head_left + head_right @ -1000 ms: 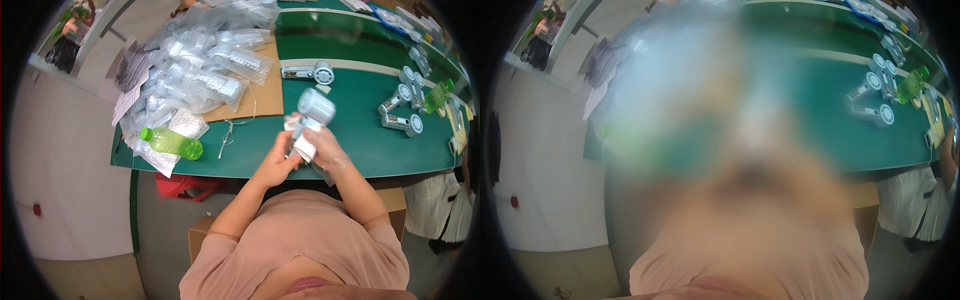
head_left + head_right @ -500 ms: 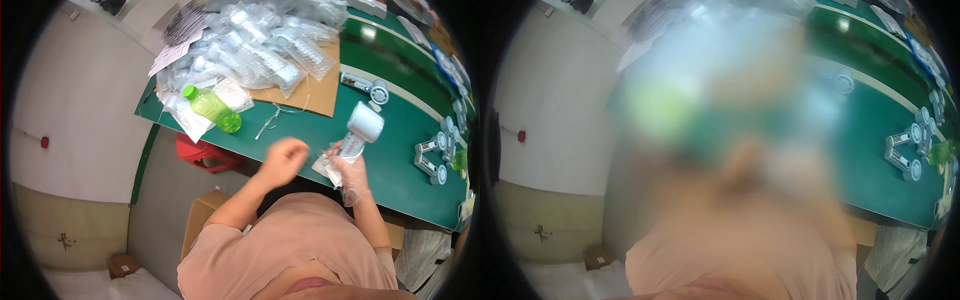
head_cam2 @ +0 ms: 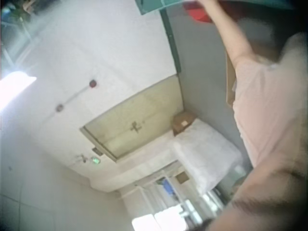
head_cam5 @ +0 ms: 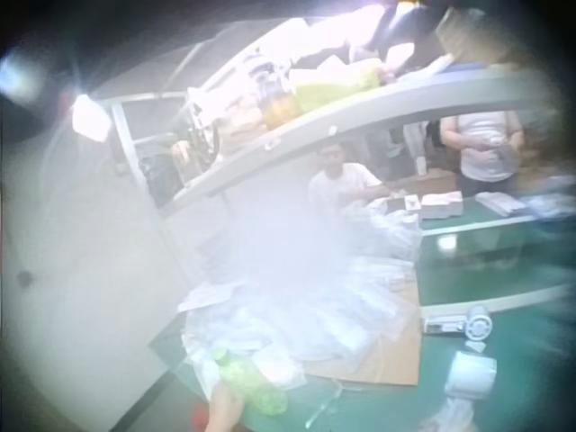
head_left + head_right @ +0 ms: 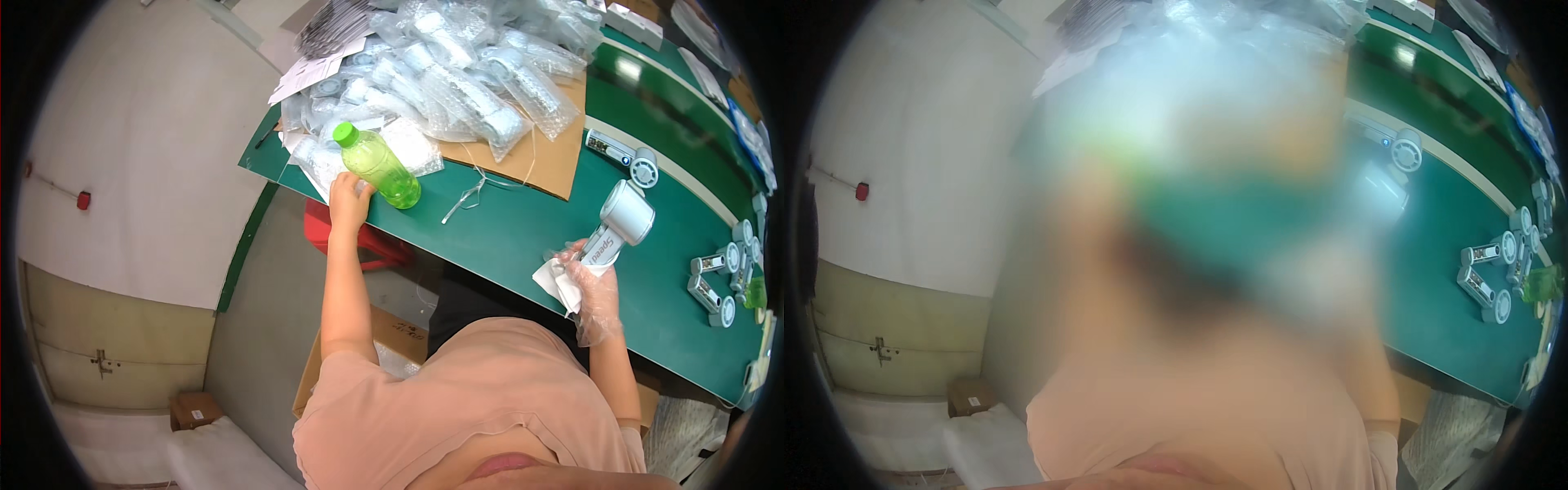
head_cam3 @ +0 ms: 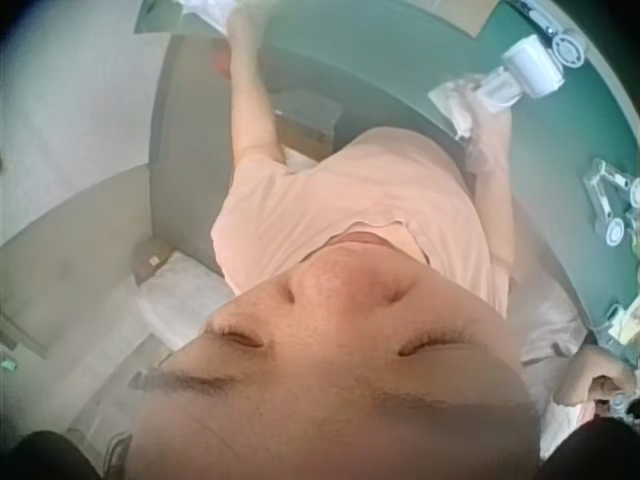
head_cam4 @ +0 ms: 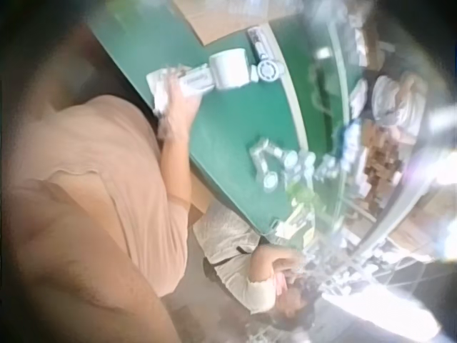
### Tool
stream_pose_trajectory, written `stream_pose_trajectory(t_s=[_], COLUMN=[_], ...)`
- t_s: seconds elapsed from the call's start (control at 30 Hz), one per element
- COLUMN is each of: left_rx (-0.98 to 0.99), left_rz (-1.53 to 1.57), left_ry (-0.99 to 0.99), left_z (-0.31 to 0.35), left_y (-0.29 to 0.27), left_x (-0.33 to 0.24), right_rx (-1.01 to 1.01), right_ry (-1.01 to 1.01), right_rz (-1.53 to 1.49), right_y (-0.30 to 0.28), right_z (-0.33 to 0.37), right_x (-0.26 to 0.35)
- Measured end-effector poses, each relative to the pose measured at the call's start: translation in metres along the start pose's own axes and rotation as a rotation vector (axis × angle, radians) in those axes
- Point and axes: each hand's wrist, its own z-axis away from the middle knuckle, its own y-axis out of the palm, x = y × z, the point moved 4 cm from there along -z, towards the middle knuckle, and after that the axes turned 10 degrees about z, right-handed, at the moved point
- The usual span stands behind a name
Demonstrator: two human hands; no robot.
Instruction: The person wipes small white electronic devices with a white cloth on a green table. They handle the devices one by one, wiping them thoroughly before placing them back on the table. The person also handles a green bottle and bubble wrap during the process.
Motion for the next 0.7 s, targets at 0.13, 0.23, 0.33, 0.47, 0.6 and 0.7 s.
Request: stream_pose_trajectory(t_s=[0.13, 0.23, 0.33, 0.47, 0.6, 0.7], left_rx=[0.125, -0.088, -0.701, -1.015, -0.263, 0.349], left_rz=[-0.087, 0.565, 1.206, 0.808, 0.471, 0.268], left_ry=[-0.35, -0.642, -0.589, -0.003, 0.433, 0.561], left_z=[-0.019, -0.016, -0.007, 0.033, 0.038, 0.029], left_y=[0.01, 0.001, -0.015, -0.078, -0.028, 0.022], left_x=[0.034, 0.071, 0.083, -0.034, -0.186, -0.228], right_rx=[-0.01, -0.007, -0.04, -0.006, -0.043, -0.084], right_ry=[-0.005, -0.016, 0.033, -0.025, -0.062, -0.075], right_rz=[-0.004, -0.028, 0.001, -0.059, 0.023, -0.027], right_y=[-0.002, -0.003, 0.0, -0.003, -0.015, -0.028], right_z=[0.001, -0.001, 0.001, 0.005, 0.007, 0.008], right_x=[-0.001, -0.006, -0.003, 0.001, 0.014, 0.022])
